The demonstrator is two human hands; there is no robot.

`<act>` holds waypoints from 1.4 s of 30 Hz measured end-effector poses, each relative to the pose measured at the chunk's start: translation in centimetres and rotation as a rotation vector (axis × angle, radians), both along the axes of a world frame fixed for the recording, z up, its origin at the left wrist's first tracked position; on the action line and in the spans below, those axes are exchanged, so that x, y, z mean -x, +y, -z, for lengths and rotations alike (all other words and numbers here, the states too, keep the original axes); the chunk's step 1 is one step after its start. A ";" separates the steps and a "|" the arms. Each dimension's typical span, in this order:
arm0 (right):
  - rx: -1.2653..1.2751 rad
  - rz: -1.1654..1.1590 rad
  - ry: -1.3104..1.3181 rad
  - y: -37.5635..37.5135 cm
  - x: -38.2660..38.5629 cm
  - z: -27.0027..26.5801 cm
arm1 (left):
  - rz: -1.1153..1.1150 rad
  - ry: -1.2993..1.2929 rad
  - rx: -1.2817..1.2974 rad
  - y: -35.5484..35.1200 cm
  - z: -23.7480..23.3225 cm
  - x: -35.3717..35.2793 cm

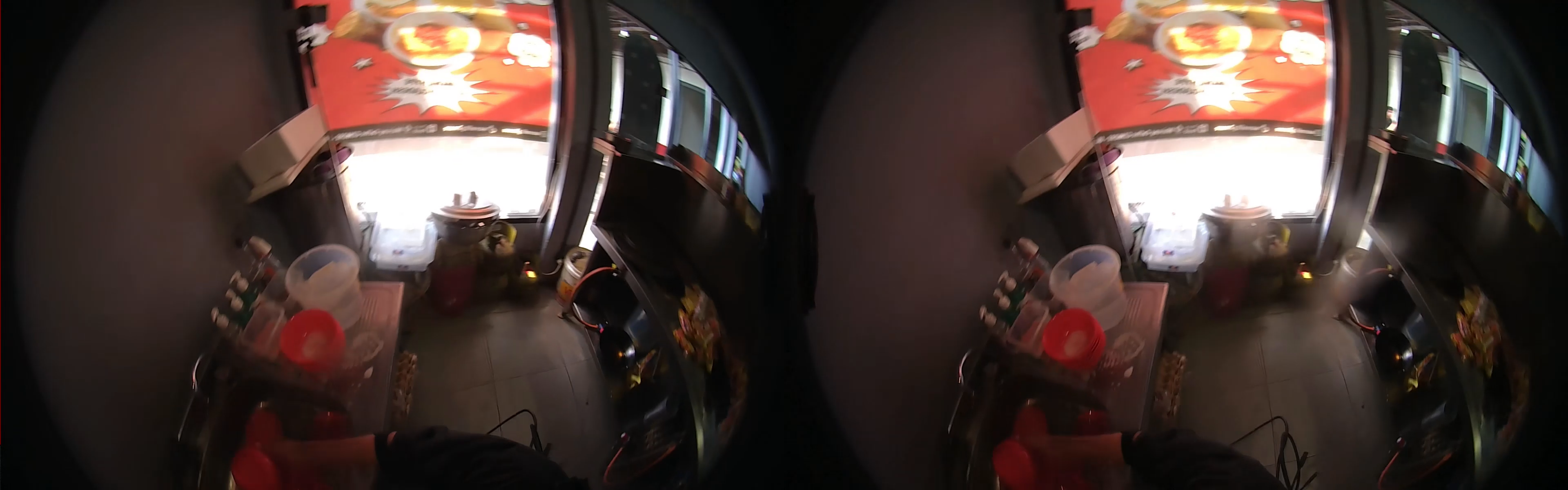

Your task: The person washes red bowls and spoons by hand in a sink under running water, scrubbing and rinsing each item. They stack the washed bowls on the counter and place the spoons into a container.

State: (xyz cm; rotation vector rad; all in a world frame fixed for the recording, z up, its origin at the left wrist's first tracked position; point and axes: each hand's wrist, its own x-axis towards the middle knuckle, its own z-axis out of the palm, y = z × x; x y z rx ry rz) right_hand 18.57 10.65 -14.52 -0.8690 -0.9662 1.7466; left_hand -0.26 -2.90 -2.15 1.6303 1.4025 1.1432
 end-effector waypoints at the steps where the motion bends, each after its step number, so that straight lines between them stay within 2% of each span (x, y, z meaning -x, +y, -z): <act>1: 0.186 -0.089 0.196 -0.4 1.0 0.2 | -0.040 -0.156 0.120 0.4 1.8 1.1; 2: 0.383 -0.173 0.387 -1.0 2.3 0.9 | -0.084 -0.316 0.223 0.6 3.7 2.1; 3: 0.415 -0.212 0.393 -2.4 2.6 -1.2 | -0.100 -0.447 0.289 1.2 5.6 3.2; 5: 0.629 -0.227 0.682 -5.7 1.4 -8.8 | -0.099 -0.692 0.376 2.1 9.4 5.9; 7: 0.173 -0.100 0.439 -5.1 2.7 -7.7 | -0.056 -0.885 0.394 2.0 12.4 8.1; 8: 0.004 -0.182 0.277 -4.5 2.1 -7.6 | -0.035 -0.937 0.402 1.8 13.6 9.1; 9: -0.242 0.038 -0.035 -5.7 1.6 -9.8 | -0.075 -0.941 0.397 0.8 13.1 9.4; 10: -0.228 0.005 -0.028 -5.6 2.1 -8.9 | -0.106 -0.814 0.493 0.4 11.2 8.4; 11: -0.540 0.081 -0.353 -4.9 2.2 -7.2 | -0.130 -0.687 0.592 0.0 9.7 7.3; 12: -0.854 0.160 -0.673 -4.7 2.6 -6.0 | -0.161 -0.692 0.597 -0.6 9.2 6.6; 13: -0.956 0.077 -1.034 -6.2 2.8 -6.4 | -0.095 -0.759 0.612 -1.1 8.8 6.0; 14: -0.958 0.057 -1.016 -7.4 2.8 -6.9 | -0.026 -0.823 0.622 -1.4 8.1 5.3; 16: -1.014 -0.170 -1.110 -9.4 2.0 -7.9 | 0.003 -1.130 0.878 -1.5 4.7 2.0; 17: -1.021 -0.196 -1.090 -10.3 1.4 -8.2 | 0.046 -1.191 0.937 -1.8 4.2 0.6; 18: -1.221 -0.242 -1.081 -11.0 0.9 -8.6 | 0.092 -1.253 0.987 -1.8 4.6 0.0; 19: -1.428 -0.283 -1.057 -11.5 0.6 -8.8 | 0.060 -1.262 0.966 -1.7 7.0 0.3; 21: -1.490 -0.221 -0.808 -11.8 0.2 -6.9 | 0.105 -0.620 0.489 -2.8 12.6 1.1; 22: -1.495 -0.188 -0.894 -11.9 -0.5 -7.8 | 0.057 -0.633 0.475 -3.2 11.6 0.4; 24: -1.445 -0.124 -1.014 -11.2 -3.1 -10.4 | -0.550 -0.550 0.320 -1.9 9.1 -2.6; 25: -1.388 -0.102 -1.053 -10.6 -4.8 -11.7 | -0.485 -0.110 0.122 -1.8 5.4 -3.7; 26: -1.339 -0.061 -1.269 -9.9 -6.4 -11.9 | -0.396 0.332 -0.064 -2.0 2.2 -4.1; 27: -1.286 -0.011 -1.485 -9.0 -8.0 -12.0 | -0.428 0.332 -0.054 -2.0 2.2 -3.8; 28: -1.167 0.077 -1.348 -8.7 -10.0 -14.0 | -0.488 0.371 -0.023 -2.0 2.5 -3.4; 29: -0.955 0.193 -1.085 -7.3 -12.2 -12.1 | -0.551 0.410 0.010 -2.0 2.9 -2.8; 30: -0.978 0.241 -1.518 -7.6 -13.3 -15.9 | -0.591 0.413 0.021 -1.9 3.5 -2.3; 32: -0.887 0.488 -1.727 -6.4 -16.6 -15.5 | -0.652 0.435 0.064 -2.1 5.4 -0.9; 33: -0.768 0.494 -1.654 -6.3 -17.7 -15.7 | -0.696 0.438 0.083 -2.3 6.9 -0.3; 34: -0.650 0.494 -1.582 -6.2 -18.9 -15.7 | -0.726 0.040 0.220 -2.4 8.6 0.4; 36: -0.772 0.481 -1.654 -6.0 -21.7 -13.4 | -0.725 -0.781 0.409 -2.9 10.6 1.9; 38: -0.605 0.317 -1.532 -6.8 -22.8 -12.4 | -0.740 -0.886 0.422 -5.2 7.4 1.8; 40: -0.753 0.305 -1.729 -6.2 -24.6 -9.7 | -0.666 -1.058 0.414 -6.6 7.1 1.5; 42: -0.595 0.270 -1.650 -6.2 -23.0 -12.2 | -0.662 -1.062 0.436 -9.0 5.5 1.8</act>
